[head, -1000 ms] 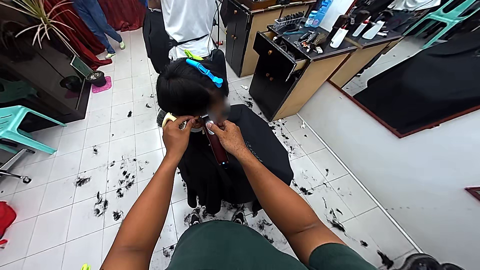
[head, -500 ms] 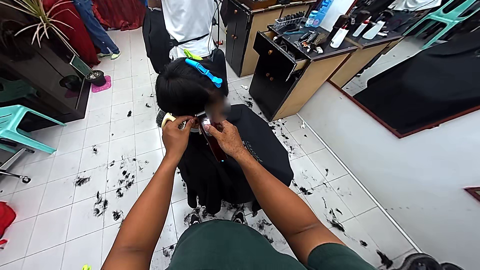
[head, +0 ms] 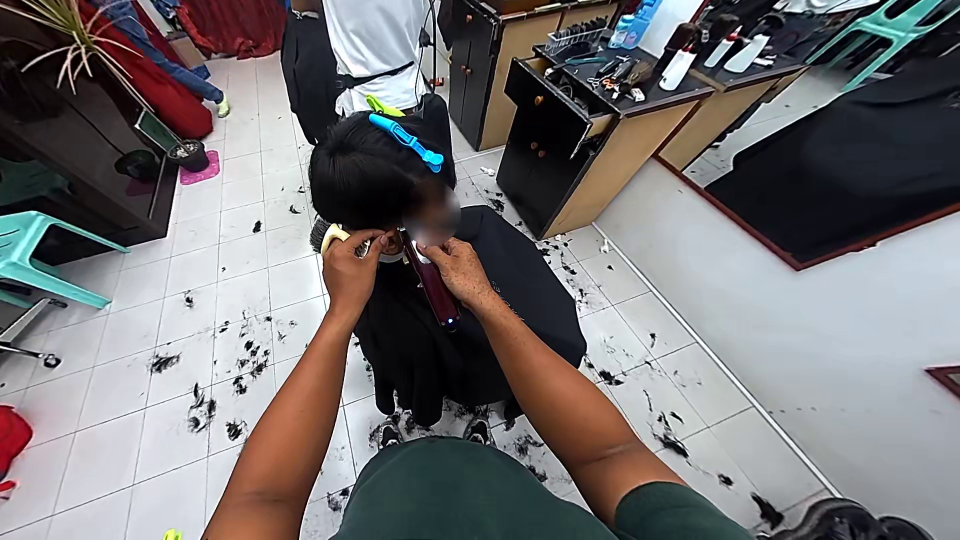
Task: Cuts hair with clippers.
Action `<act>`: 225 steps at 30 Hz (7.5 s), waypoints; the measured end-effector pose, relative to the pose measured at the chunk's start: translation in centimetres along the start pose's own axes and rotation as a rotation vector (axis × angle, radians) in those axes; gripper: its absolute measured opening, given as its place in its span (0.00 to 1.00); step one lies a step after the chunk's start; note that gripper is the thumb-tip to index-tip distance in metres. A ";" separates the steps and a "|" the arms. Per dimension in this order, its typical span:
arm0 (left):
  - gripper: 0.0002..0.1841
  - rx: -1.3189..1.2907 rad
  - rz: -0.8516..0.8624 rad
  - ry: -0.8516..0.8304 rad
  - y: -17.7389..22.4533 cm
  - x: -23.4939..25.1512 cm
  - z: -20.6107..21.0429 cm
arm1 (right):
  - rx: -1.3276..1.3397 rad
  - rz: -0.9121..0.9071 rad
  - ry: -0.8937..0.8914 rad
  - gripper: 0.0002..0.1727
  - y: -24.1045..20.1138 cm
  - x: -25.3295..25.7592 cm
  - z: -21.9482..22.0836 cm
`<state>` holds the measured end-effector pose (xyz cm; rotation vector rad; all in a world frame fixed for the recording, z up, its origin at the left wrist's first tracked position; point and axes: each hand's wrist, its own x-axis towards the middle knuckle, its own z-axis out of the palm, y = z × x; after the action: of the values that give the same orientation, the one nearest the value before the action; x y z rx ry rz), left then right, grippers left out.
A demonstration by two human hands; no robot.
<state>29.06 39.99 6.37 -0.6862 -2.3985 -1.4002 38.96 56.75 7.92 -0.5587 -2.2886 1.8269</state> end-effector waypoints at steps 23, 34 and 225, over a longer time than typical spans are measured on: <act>0.07 -0.545 0.055 -0.639 6.1 0.1 0.6 | 0.652 0.263 -0.004 0.36 7.5 -7.6 -4.2; 0.14 0.004 0.545 0.005 5.8 4.7 -6.4 | 0.522 0.203 0.021 0.20 7.0 -9.1 -4.4; 0.10 0.102 0.134 -0.160 0.0 2.1 -1.4 | -0.091 -0.024 0.142 0.24 -1.4 -0.4 1.0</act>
<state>27.29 39.33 8.02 -0.9454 -2.4715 -1.2022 38.74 55.41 9.10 -0.6494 -2.2819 1.6240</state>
